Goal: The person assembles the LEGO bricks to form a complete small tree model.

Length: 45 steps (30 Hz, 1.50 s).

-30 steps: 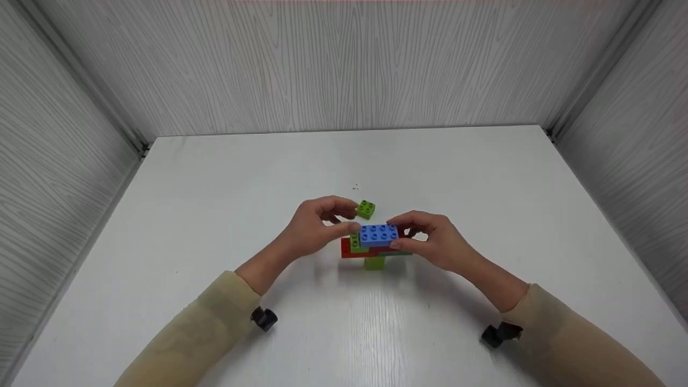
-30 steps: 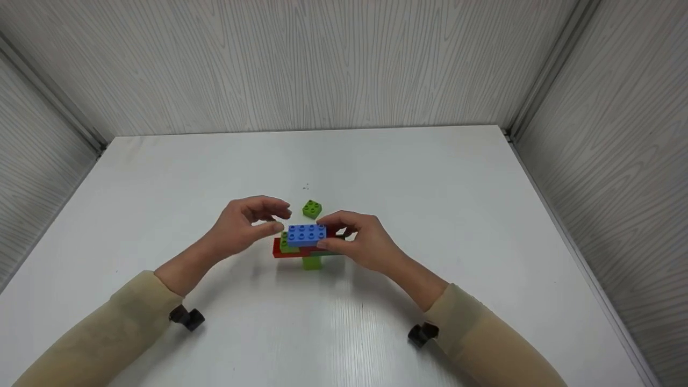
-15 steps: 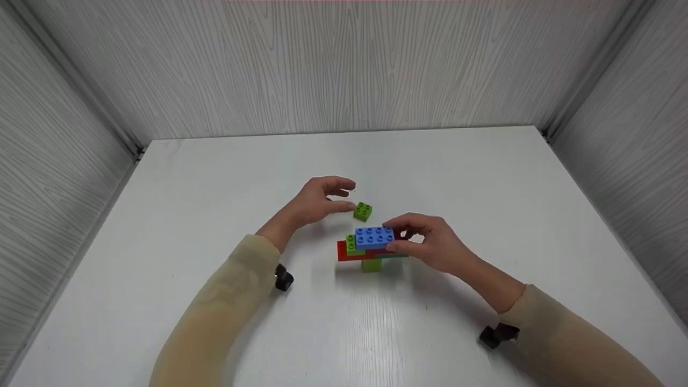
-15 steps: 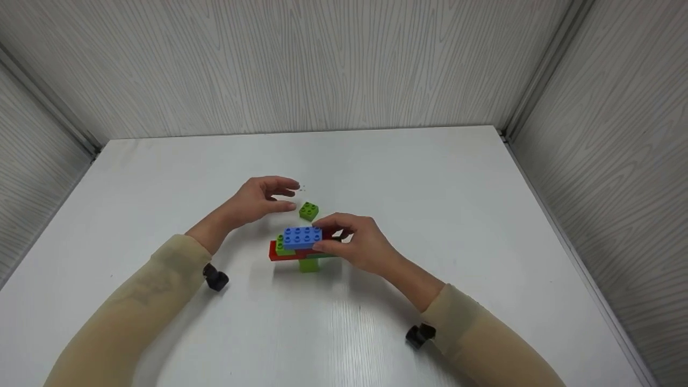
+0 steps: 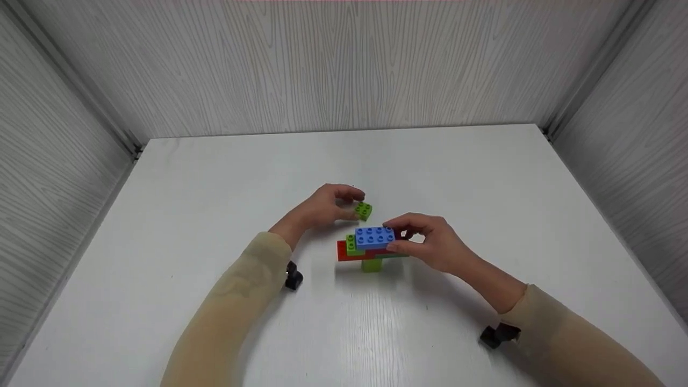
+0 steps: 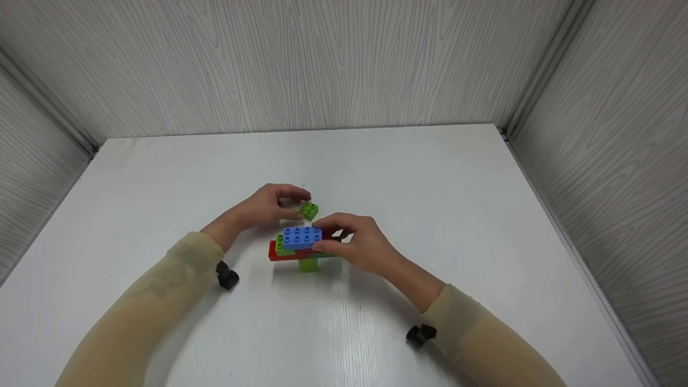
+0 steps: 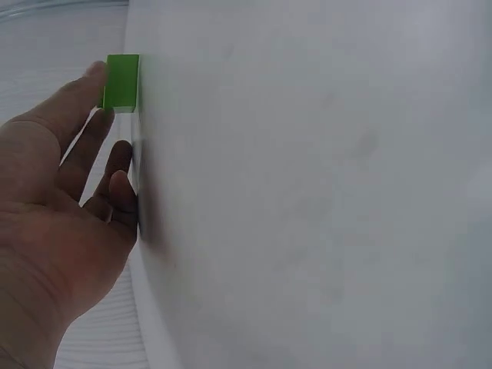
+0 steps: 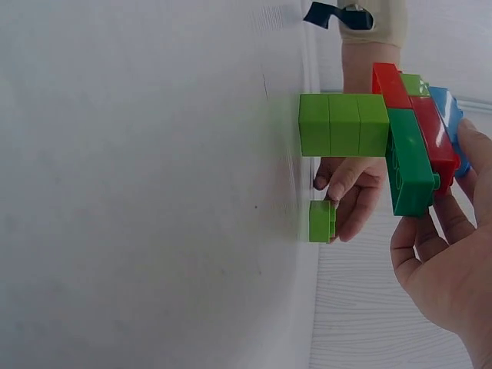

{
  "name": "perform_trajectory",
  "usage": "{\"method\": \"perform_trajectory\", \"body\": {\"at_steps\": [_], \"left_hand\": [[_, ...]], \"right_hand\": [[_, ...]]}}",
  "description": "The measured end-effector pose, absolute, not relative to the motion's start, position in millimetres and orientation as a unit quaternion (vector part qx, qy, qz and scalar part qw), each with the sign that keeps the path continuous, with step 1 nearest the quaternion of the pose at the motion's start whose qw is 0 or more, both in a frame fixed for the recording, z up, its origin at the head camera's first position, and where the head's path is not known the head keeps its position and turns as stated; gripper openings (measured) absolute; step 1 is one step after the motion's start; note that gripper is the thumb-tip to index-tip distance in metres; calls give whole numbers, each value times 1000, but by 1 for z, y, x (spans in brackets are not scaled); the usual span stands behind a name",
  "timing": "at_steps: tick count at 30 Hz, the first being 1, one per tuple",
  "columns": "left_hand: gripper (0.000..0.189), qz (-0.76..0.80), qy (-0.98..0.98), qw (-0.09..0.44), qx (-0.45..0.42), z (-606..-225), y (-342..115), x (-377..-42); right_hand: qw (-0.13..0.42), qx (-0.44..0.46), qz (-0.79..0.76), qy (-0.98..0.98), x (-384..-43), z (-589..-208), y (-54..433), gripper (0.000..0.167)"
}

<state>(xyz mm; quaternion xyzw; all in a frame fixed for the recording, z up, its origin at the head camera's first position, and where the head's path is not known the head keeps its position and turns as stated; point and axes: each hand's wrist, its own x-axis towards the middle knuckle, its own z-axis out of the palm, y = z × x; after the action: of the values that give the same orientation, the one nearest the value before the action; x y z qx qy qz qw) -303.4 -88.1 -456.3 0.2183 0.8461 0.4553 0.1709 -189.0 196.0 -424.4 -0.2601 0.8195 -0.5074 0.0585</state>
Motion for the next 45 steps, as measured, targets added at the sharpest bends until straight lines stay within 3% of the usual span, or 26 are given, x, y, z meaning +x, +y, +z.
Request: {"method": "perform_trajectory", "body": {"at_steps": [15,26,36,45], "left_hand": [[43,478,845,151,188,-453,-93,-296],[43,505,833,120,193,-422,-108,-276],[36,518,815,75,250,-386,-103,-241],[33,517,803,53,291,-377,-93,-214]], "right_hand": [[54,-271,-514,812,-191,-425,195,35],[60,-257,-503,823,-192,-423,197,36],[58,-260,-504,822,-194,-422,196,37],[55,-273,-513,812,-197,-423,195,33]]}}
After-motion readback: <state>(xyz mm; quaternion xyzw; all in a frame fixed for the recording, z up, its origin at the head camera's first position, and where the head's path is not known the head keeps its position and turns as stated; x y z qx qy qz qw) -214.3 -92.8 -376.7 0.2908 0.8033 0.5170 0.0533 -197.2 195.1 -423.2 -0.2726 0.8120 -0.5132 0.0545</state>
